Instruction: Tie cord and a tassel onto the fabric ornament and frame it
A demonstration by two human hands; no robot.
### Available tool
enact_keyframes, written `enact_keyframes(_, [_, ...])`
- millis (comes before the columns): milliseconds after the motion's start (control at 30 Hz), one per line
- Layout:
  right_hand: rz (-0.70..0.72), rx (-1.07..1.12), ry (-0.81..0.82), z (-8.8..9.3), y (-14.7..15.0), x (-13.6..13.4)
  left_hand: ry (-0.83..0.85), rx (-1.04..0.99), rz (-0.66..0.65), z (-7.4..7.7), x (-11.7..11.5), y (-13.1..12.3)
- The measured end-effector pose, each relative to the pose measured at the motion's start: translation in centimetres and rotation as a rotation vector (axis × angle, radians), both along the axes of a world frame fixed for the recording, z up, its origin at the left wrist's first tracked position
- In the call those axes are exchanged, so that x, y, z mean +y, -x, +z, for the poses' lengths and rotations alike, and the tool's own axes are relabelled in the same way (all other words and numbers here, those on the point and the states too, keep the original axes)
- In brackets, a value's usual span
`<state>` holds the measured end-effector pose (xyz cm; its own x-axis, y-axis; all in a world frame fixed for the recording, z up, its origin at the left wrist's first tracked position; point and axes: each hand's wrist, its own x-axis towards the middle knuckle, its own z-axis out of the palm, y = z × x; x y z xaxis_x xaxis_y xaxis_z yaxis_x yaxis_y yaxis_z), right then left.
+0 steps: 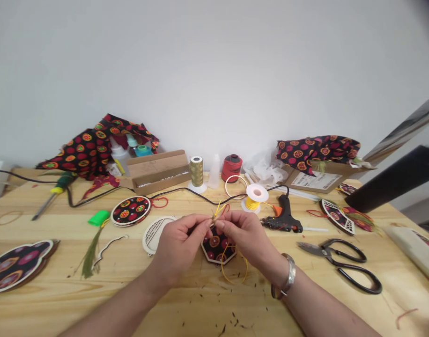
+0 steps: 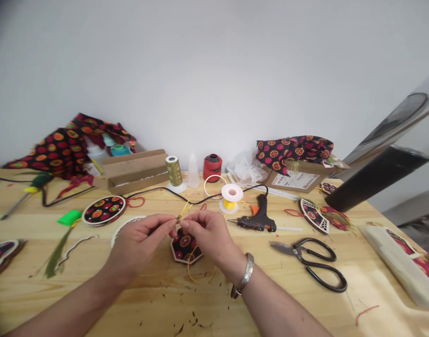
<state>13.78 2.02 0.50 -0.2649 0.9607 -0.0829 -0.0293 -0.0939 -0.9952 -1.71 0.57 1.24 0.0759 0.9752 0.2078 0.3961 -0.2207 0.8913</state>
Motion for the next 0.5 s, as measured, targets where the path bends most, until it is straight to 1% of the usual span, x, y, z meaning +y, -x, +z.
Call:
enact_keyframes(100, [-0.010,-0.069,-0.051,-0.13,0.20,-0.20,0.005,-0.023,0.009,0.03,0.00,0.07])
enact_keyframes(267, [-0.004,-0.176,-0.184,-0.61,0.29,-0.55,0.018,-0.045,0.010,0.08,0.07,0.07])
enact_keyframes(500, [0.015,-0.226,-0.259,-0.97,0.22,-0.74,0.006,-0.025,0.015,0.06,0.04,0.05])
